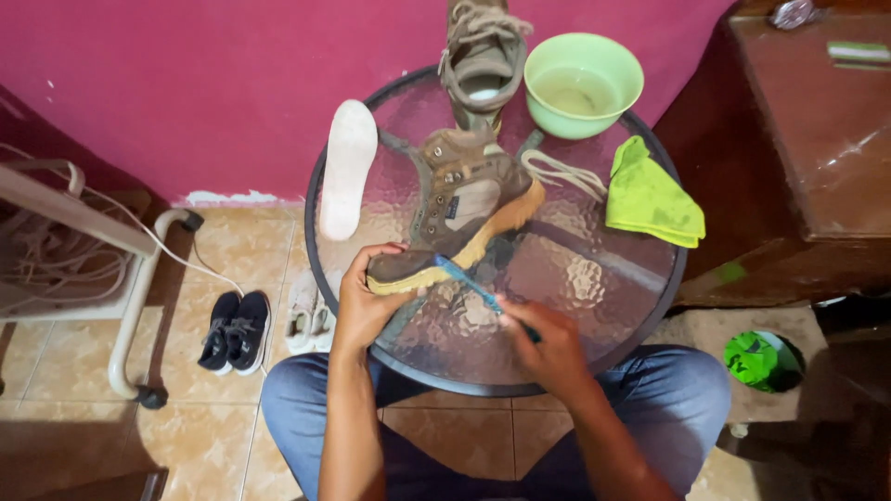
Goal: The person scrubs a brown hiking boot with a blue toothbrush, focusing on the sole and side panels. The person holds the boot with the left hand and scrubs with the right hand. A bowl of water, a cloth, and the other boot are visible on the table.
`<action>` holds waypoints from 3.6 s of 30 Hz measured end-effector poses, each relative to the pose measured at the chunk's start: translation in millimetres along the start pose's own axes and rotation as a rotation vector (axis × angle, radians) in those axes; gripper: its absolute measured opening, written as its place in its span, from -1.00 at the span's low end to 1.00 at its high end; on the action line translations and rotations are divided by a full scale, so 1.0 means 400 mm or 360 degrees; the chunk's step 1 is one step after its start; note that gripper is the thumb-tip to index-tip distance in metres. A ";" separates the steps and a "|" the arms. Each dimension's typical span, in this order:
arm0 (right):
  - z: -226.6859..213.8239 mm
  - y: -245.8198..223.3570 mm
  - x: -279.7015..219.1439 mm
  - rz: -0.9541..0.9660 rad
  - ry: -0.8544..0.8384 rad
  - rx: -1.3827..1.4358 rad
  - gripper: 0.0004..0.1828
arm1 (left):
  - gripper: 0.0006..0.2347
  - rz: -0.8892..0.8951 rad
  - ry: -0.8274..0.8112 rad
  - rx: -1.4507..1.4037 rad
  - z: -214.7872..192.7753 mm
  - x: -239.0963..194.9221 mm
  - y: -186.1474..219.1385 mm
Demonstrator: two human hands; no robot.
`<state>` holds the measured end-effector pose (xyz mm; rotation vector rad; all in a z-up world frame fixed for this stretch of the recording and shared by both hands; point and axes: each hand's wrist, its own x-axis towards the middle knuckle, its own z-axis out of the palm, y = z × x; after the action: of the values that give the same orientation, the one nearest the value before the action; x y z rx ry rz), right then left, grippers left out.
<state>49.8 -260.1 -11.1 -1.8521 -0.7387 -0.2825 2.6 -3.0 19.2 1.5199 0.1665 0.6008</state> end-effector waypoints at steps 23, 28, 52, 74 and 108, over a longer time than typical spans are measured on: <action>-0.006 0.029 0.016 0.0057 0.0166 -0.0176 -0.80 | -0.43 0.0026 -0.0205 -0.0176 -0.029 0.054 -0.035; -0.010 0.047 0.029 0.0061 0.0262 -0.0110 -0.80 | -0.42 0.0012 -0.0181 -0.0186 -0.036 0.060 -0.038; -0.018 0.026 0.001 -0.0057 -0.0035 -0.0157 -0.74 | -0.39 -0.0005 -0.0135 -0.0272 -0.033 0.025 -0.065; -0.025 0.032 0.003 0.0052 0.0052 -0.0143 -0.77 | -0.38 -0.0002 -0.0141 -0.0199 -0.037 0.035 -0.069; -0.013 0.021 0.036 0.0201 0.0216 -0.0198 -0.81 | -0.43 0.0007 -0.0222 -0.0038 -0.028 0.050 -0.024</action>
<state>66.9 -261.6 -8.1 -1.9664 -0.5189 -0.3751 17.1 16.7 14.3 1.5332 0.0489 0.4965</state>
